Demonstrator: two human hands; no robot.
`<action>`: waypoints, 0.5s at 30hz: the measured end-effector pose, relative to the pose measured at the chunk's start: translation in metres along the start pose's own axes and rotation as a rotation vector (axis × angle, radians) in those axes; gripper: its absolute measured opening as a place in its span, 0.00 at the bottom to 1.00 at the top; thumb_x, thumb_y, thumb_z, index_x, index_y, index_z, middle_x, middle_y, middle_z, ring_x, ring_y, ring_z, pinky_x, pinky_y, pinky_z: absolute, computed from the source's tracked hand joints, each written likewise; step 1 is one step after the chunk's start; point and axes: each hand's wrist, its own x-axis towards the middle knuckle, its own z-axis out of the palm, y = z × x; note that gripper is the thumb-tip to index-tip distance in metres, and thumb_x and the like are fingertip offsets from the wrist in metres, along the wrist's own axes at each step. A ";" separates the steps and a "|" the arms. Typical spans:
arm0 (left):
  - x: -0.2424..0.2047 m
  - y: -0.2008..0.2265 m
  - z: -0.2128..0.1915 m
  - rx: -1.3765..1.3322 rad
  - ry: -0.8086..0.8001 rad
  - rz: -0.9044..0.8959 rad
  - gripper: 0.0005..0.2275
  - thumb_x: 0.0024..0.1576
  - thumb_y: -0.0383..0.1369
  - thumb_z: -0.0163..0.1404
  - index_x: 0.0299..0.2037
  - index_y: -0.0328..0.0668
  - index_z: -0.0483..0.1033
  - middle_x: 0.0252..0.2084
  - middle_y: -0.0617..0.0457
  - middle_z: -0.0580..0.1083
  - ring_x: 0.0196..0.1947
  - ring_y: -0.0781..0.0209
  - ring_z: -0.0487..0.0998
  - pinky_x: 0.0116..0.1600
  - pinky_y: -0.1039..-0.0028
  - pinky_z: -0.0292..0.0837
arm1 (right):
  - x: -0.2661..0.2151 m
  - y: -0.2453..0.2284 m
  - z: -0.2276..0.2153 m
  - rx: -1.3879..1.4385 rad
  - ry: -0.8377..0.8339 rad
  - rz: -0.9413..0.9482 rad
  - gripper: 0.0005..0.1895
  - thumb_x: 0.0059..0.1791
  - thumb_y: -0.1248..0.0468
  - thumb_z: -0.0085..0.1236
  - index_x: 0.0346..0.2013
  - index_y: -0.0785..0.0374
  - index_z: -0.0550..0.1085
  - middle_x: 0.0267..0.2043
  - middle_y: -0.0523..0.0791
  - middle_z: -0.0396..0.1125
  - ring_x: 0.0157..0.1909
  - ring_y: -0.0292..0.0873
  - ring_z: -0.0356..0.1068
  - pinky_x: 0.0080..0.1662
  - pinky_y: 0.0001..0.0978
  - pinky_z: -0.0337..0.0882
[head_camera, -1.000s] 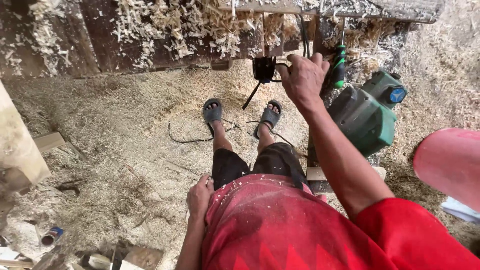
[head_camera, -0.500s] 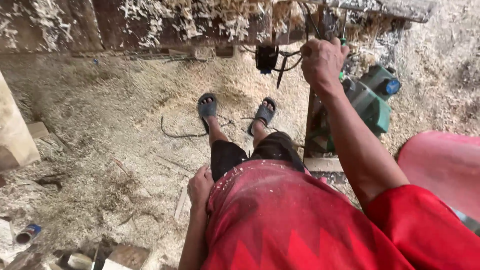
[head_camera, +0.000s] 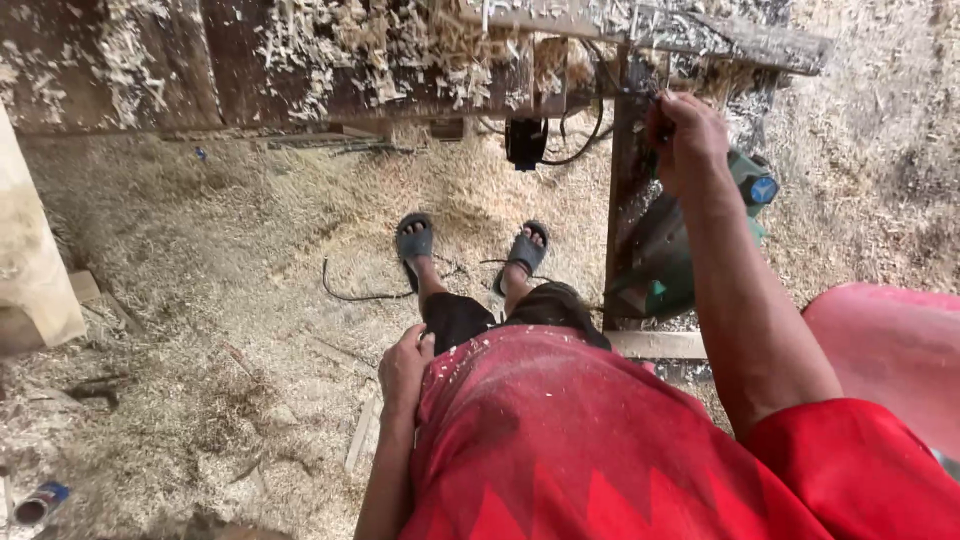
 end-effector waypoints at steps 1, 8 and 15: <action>0.004 0.007 -0.003 -0.018 -0.034 -0.008 0.17 0.61 0.44 0.50 0.59 0.54 0.76 0.41 0.46 0.82 0.40 0.46 0.84 0.48 0.61 0.78 | 0.009 0.009 -0.003 0.157 -0.008 0.015 0.07 0.53 0.62 0.58 0.33 0.61 0.74 0.30 0.43 0.69 0.30 0.38 0.66 0.34 0.30 0.68; -0.013 0.038 -0.023 -0.107 0.032 0.138 0.18 0.60 0.44 0.51 0.58 0.49 0.77 0.42 0.44 0.82 0.43 0.45 0.83 0.49 0.59 0.77 | -0.029 0.008 0.020 -0.798 0.070 -0.576 0.06 0.49 0.65 0.61 0.38 0.59 0.73 0.44 0.44 0.65 0.46 0.42 0.67 0.49 0.30 0.71; -0.017 0.033 -0.026 -0.087 0.000 0.083 0.19 0.60 0.45 0.50 0.59 0.51 0.76 0.44 0.46 0.82 0.42 0.48 0.84 0.48 0.62 0.78 | -0.053 -0.007 0.043 -1.000 0.364 -1.064 0.11 0.49 0.60 0.74 0.38 0.58 0.78 0.44 0.46 0.65 0.51 0.50 0.62 0.51 0.45 0.67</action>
